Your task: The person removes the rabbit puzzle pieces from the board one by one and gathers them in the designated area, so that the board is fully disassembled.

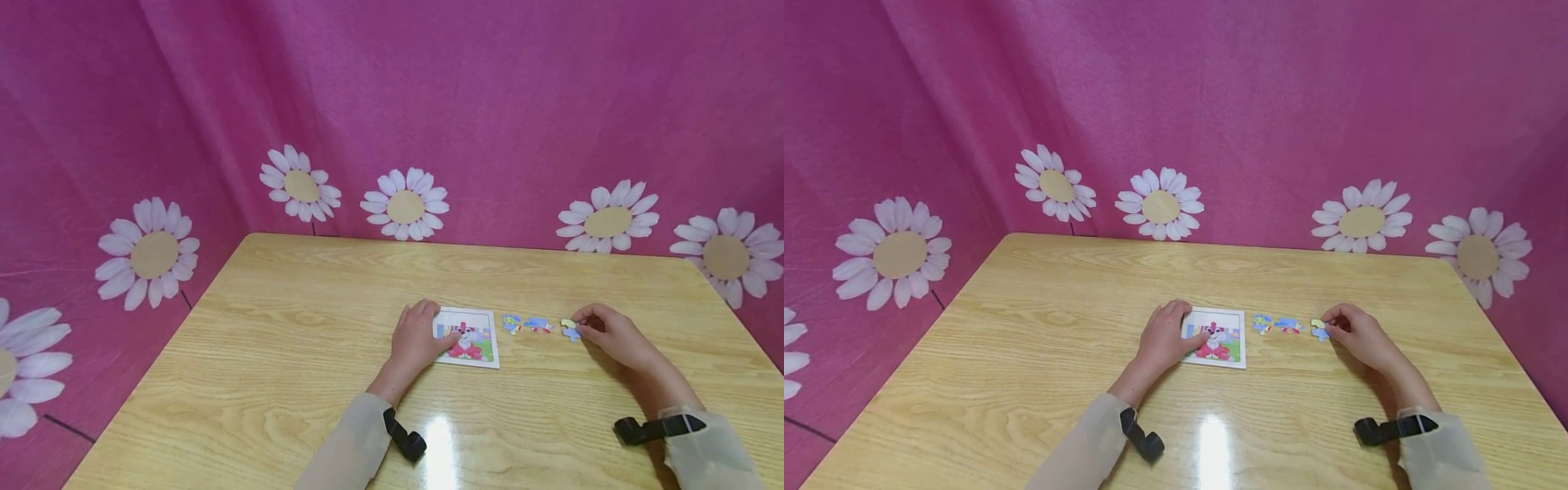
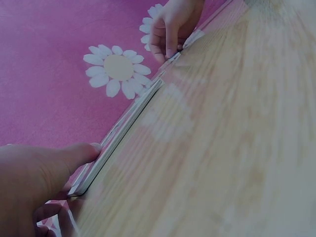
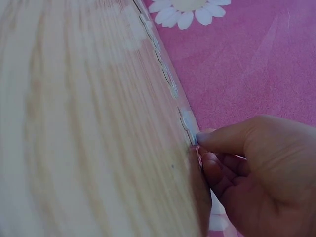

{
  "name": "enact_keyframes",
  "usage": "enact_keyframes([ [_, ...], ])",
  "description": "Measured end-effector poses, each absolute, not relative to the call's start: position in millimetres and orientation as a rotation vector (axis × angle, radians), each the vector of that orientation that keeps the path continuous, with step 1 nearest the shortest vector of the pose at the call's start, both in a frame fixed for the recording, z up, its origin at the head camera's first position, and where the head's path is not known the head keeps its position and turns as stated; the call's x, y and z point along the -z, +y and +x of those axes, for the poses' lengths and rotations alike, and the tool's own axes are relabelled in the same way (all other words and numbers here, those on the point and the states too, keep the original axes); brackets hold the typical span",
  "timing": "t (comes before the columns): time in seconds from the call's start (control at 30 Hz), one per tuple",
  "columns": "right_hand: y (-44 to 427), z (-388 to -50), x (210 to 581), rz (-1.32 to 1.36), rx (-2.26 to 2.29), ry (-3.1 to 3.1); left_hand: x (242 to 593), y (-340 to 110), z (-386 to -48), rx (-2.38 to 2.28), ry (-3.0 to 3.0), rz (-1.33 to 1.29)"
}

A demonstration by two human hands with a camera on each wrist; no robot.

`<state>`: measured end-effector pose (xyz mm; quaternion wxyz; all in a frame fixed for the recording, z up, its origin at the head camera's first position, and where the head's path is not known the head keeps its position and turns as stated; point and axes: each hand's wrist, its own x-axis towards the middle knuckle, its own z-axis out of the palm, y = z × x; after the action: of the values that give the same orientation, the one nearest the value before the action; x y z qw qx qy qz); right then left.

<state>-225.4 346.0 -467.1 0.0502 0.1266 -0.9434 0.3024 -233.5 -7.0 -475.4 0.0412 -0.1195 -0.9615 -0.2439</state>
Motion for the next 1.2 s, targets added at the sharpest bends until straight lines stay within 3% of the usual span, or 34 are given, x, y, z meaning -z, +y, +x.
enact_keyframes([
  [0.47,318.9,-221.0,459.8,0.429,-0.957,-2.754,473.2,-8.7,-233.1,0.782,-2.950,-0.397],
  [1.2,220.2,-234.3,460.3,0.723,-1.120,-2.799,466.6,-45.6,-246.1,0.997,-3.100,-0.798],
])
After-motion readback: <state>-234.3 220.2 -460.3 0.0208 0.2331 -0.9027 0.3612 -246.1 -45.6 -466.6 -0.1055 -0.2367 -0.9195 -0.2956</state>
